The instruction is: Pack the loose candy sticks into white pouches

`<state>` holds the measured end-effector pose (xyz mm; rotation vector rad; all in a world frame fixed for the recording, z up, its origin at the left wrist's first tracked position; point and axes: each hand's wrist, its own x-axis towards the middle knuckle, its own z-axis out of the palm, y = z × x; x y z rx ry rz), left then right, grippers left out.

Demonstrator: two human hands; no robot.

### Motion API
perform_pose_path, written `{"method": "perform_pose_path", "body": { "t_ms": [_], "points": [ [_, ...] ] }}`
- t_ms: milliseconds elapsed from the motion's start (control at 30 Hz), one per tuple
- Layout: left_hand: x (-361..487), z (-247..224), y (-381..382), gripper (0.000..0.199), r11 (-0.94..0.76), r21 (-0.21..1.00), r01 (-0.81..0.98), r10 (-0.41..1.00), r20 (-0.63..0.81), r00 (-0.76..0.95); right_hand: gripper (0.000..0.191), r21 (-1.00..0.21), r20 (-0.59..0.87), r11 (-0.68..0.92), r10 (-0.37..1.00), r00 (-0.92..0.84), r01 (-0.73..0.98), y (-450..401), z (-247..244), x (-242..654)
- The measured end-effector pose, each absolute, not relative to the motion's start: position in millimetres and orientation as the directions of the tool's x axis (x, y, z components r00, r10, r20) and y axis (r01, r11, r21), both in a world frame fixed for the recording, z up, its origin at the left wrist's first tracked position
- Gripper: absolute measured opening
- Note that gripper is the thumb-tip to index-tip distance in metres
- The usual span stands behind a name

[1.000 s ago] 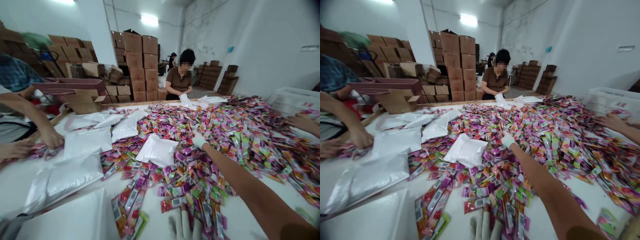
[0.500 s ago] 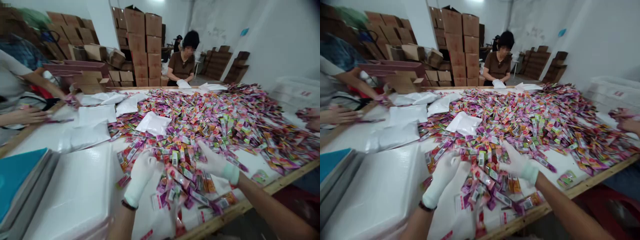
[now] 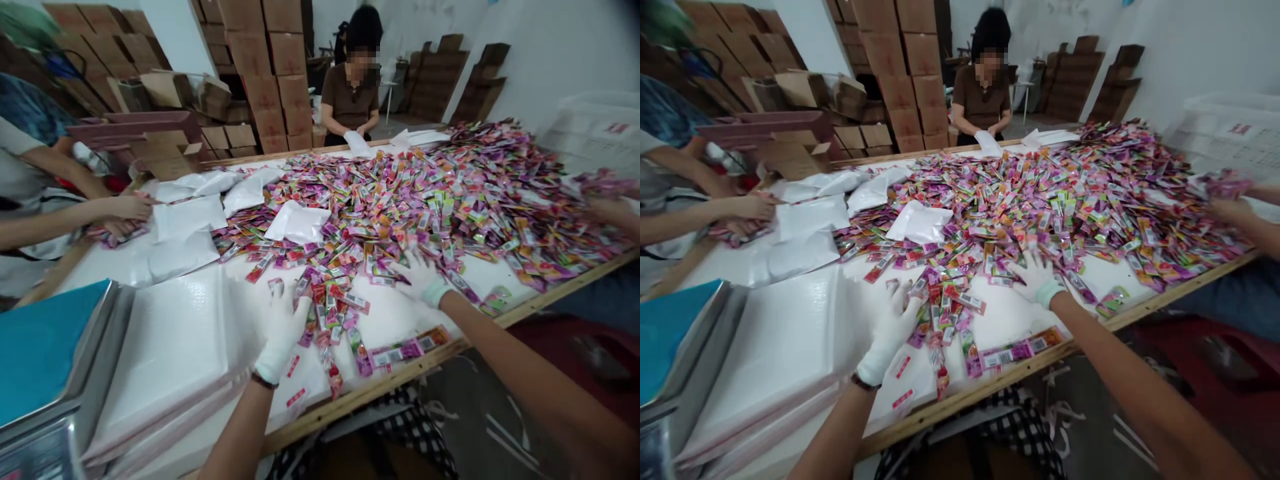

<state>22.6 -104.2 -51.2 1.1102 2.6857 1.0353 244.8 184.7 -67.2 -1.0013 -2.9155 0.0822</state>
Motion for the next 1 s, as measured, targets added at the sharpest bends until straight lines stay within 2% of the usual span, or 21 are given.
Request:
{"method": "perform_pose_path", "body": {
  "t_ms": [67,133,200,267,333,400,533,667,733,833,867,933,1000],
  "points": [
    [26.3,-39.3,-121.3,0.035,0.533,0.643,0.55,0.571,0.207,-0.795,0.046,-0.142,0.2,0.772,0.636,-0.745,0.62,181.1,-55.3,247.0],
    [33.0,-28.1,-130.9,0.025,0.581,0.634,0.511,0.576,0.123,-0.808,0.034,-0.301,0.303,0.805,0.589,-0.749,0.512,160.4,-47.0,239.5],
    [40.9,-21.9,-127.1,0.021,0.612,0.591,0.525,0.644,0.012,-0.765,0.028,-0.477,0.281,0.806,0.517,-0.809,0.349,131.3,-45.5,222.0],
    [47.1,-22.7,-111.2,0.024,0.641,0.545,0.54,0.681,-0.08,-0.728,0.026,-0.588,0.223,0.764,0.47,-0.854,0.267,103.1,-51.8,198.8],
    [50.0,-29.3,-90.6,0.024,0.675,0.55,0.492,0.656,-0.142,-0.741,0.024,-0.62,0.168,0.737,0.46,-0.872,0.27,83.2,-63.6,177.5],
    [50.1,-37.3,-74.8,0.023,0.684,0.598,0.418,0.623,-0.181,-0.76,0.023,-0.602,0.118,0.74,0.453,-0.884,0.299,74.7,-76.4,165.4],
    [41.7,-37.7,-80.2,0.016,0.628,0.694,0.353,0.633,-0.191,-0.75,0.024,-0.591,0.079,0.735,0.463,-0.883,0.332,84.0,-87.3,177.0],
    [17.7,-11.9,-119.6,0.005,0.462,0.871,0.168,0.615,-0.178,-0.768,0.04,-0.685,0.044,0.636,0.524,-0.85,0.356,102.9,-71.0,202.5],
    [6.2,0.6,-133.6,0.012,0.396,0.911,0.112,0.582,-0.155,-0.798,0.042,-0.671,0.051,0.675,0.455,-0.889,0.307,106.0,-58.8,202.5],
    [1.0,5.8,-136.5,0.025,0.53,0.824,0.2,0.544,-0.15,-0.825,0.044,-0.561,0.036,0.817,0.18,-0.983,0.129,99.0,-44.5,182.3],
    [2.6,3.2,-134.2,0.029,0.61,0.749,0.259,0.545,-0.159,-0.823,0.045,-0.503,-0.001,0.862,0.07,-0.998,0.061,95.0,-41.9,172.5],
    [8.4,-6.4,-129.4,0.033,0.758,0.519,0.395,0.557,-0.199,-0.806,0.047,-0.375,-0.109,0.926,-0.095,-0.989,-0.048,87.4,-39.8,153.3],
    [14.3,-18.8,-128.9,0.034,0.824,0.313,0.473,0.551,-0.248,-0.796,0.043,-0.279,-0.199,0.954,-0.166,-0.966,-0.106,83.1,-41.1,139.9]
  ]
}}
